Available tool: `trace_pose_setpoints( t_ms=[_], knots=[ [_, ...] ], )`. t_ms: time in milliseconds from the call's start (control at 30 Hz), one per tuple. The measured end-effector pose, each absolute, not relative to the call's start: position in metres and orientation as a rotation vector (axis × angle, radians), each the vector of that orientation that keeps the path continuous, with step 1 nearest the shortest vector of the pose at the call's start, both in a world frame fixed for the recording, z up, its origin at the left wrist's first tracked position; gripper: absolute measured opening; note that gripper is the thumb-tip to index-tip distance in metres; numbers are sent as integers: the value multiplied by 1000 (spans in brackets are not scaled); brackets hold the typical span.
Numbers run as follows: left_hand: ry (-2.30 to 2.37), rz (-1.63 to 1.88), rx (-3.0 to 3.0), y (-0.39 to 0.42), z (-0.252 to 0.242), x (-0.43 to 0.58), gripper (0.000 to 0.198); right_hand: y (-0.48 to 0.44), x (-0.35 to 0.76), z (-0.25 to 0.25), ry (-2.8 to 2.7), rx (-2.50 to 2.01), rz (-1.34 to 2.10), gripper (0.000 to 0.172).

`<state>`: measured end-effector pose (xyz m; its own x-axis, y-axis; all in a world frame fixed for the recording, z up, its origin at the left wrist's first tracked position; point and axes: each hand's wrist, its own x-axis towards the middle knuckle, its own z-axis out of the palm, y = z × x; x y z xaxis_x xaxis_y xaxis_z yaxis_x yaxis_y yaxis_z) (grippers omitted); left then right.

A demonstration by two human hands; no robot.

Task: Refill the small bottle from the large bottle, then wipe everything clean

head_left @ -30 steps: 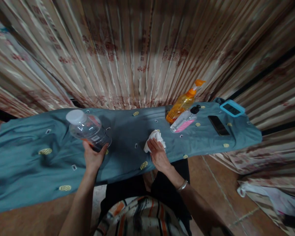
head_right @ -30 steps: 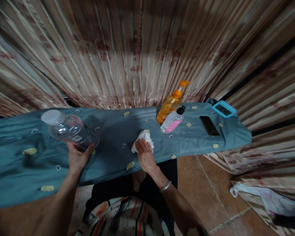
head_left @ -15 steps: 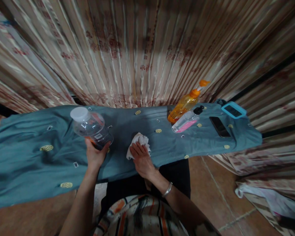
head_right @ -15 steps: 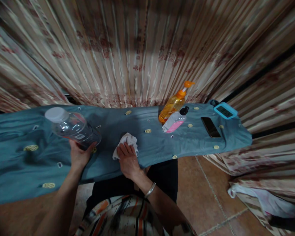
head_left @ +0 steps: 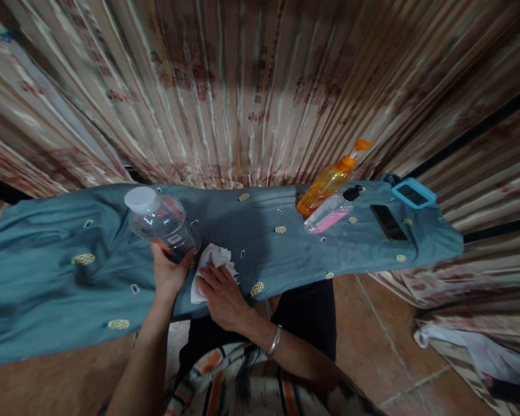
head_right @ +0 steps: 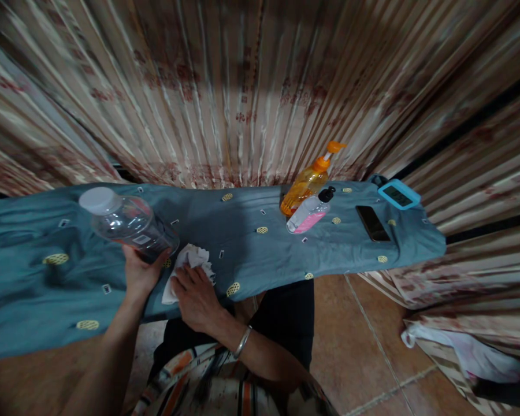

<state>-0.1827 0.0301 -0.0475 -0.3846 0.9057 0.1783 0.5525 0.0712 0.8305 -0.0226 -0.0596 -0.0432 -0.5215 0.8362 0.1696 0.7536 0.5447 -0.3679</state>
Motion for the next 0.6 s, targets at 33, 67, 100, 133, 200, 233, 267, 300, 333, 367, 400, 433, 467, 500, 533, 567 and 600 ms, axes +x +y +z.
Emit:
trace_pose_setpoints(
  t_ms=[33, 67, 100, 133, 200, 233, 267, 300, 333, 367, 400, 433, 467, 500, 533, 567, 600],
  knots=[
    [1969, 1236, 1447, 30, -47, -182, 67, -61, -22, -44, -2475, -1280, 346, 42],
    [1970, 1229, 1450, 30, -46, -182, 68, -62, -19, -46, -2491, -1245, 333, 40],
    [1973, 1223, 1455, 30, -45, -182, 69, -63, -15, -48, -2505, -1211, 320, 38],
    [1975, 1214, 1461, 30, -44, -182, 70, -64, -9, -51, -2516, -1179, 306, 38],
    [1982, 1188, 1472, 29, -43, -181, 72, -67, 6, -57, -2522, -1129, 278, 38],
    [1990, 1174, 1473, 29, -42, -181, 74, -69, 15, -59, -2514, -1115, 264, 38],
    [1996, 1167, 1471, 29, -41, -181, 76, -70, 25, -62, -2502, -1109, 249, 39],
    [1996, 1166, 1472, 29, -41, -181, 76, -72, 36, -63, -2486, -1110, 230, 41],
    [1990, 1169, 1472, 29, -41, -181, 77, -73, 46, -64, -2472, -1113, 211, 43],
    [1983, 1177, 1471, 29, -41, -181, 76, -74, 57, -64, -2459, -1125, 193, 45],
    [1975, 1187, 1470, 29, -41, -181, 75, -75, 68, -63, -2445, -1145, 176, 46],
    [1966, 1198, 1472, 30, -41, -181, 74, -76, 78, -62, -2434, -1172, 161, 47],
    [1960, 1205, 1473, 30, -42, -182, 73, -77, 87, -61, -2424, -1205, 147, 47],
    [1959, 1212, 1468, 30, -42, -182, 73, -78, 96, -59, -2416, -1240, 133, 46],
    [1955, 1217, 1460, 31, -43, -182, 74, -79, 104, -58, -2411, -1273, 119, 46],
    [1950, 1222, 1453, 31, -43, -182, 75, -80, 111, -57, -2408, -1302, 98, 46],
    [1944, 1225, 1447, 31, -43, -182, 75, -80, 117, -56, -2408, -1323, 76, 46]
  ],
)
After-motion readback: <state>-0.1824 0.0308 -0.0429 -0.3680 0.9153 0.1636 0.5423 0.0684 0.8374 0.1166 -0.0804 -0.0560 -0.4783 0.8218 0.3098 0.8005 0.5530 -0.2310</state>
